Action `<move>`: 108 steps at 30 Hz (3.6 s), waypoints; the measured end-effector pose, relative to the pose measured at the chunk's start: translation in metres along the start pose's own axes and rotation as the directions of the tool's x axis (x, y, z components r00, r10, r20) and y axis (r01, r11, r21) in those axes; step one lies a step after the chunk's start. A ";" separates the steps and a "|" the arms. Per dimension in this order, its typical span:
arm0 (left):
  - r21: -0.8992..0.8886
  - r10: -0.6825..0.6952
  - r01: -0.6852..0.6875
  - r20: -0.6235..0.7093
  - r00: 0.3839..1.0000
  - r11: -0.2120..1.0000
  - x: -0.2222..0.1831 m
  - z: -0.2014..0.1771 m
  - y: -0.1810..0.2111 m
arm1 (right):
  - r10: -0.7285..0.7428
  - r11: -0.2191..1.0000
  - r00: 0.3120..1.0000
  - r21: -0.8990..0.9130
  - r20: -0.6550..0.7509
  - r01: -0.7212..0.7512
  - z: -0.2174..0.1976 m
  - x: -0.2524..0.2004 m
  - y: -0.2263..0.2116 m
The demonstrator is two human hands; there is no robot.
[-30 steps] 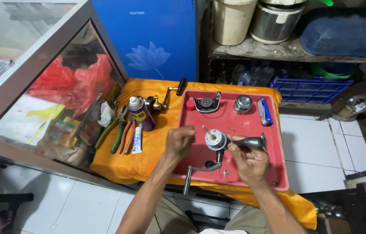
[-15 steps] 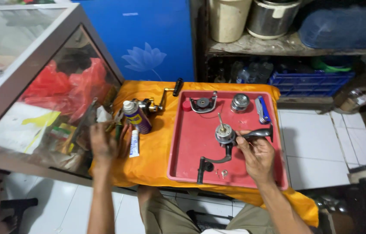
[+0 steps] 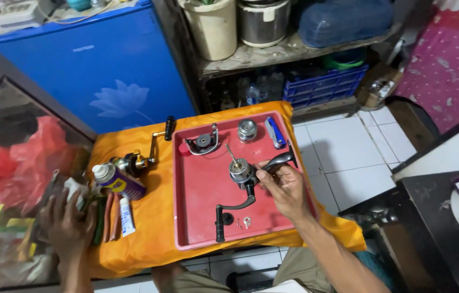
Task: Disassembling and reassembling a fishing reel for maintenance or repair using a screwdriver
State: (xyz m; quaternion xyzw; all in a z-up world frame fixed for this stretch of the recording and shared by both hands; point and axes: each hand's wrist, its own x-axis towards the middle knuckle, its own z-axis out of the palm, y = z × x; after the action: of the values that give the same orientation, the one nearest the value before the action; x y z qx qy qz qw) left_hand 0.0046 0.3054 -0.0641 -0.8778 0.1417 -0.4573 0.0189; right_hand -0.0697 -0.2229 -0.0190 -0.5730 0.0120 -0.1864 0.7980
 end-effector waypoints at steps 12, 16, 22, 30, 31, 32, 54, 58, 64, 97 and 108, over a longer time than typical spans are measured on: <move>0.000 0.011 -0.011 -0.220 0.975 1.000 -0.047 0.074 0.068 | 0.017 0.999 0.994 0.046 -0.109 -0.012 -0.024 0.017 0.011; -0.679 0.083 -0.341 -0.383 0.920 0.650 0.099 -0.045 0.246 | 0.094 0.995 0.985 0.053 -0.143 -0.087 -0.017 0.007 0.010; -0.746 0.019 -0.264 -0.319 0.948 0.611 0.108 -0.054 0.282 | -0.029 1.000 0.997 0.003 -0.078 0.029 -0.028 0.005 0.020; -0.970 0.113 0.090 0.118 0.987 0.225 0.111 -0.077 0.298 | 0.022 0.999 0.999 0.035 0.028 -0.023 0.010 -0.014 0.022; -0.969 0.110 0.090 0.117 0.987 0.228 0.115 -0.082 0.296 | 0.022 0.999 0.999 0.036 0.032 -0.023 0.014 -0.015 0.025; -0.972 0.120 0.143 0.167 0.979 0.188 0.120 -0.088 0.295 | 0.028 0.999 0.997 0.029 0.077 -0.030 0.017 -0.017 0.027; -0.989 -0.131 -0.144 -0.148 0.980 0.043 0.111 -0.026 0.316 | -0.476 0.866 0.775 0.067 0.415 0.496 0.013 -0.057 -0.018; -0.982 -0.306 -0.079 -0.024 0.952 -0.169 0.120 -0.028 0.339 | -0.501 0.770 0.720 -0.132 0.480 0.625 0.017 -0.070 -0.036; -0.863 -0.417 -0.035 0.208 0.885 -0.504 0.140 -0.055 0.352 | -0.542 0.599 0.501 -0.109 0.675 0.794 0.036 -0.082 -0.027; -0.951 -0.225 0.078 0.150 0.963 -0.300 0.088 0.001 0.403 | -0.636 0.549 0.656 -0.359 0.408 0.755 0.056 -0.021 -0.067; -0.910 -0.119 0.229 0.285 0.951 -0.345 0.134 -0.046 0.376 | -0.699 0.454 0.549 -0.309 0.459 0.836 0.036 -0.025 -0.085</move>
State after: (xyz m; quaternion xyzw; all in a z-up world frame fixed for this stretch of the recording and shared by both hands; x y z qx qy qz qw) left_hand -0.0468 -0.0869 0.0080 -0.5537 0.3151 -0.1197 -0.7614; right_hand -0.1082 -0.2054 0.0664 -0.7172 -0.3100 -0.4409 0.4418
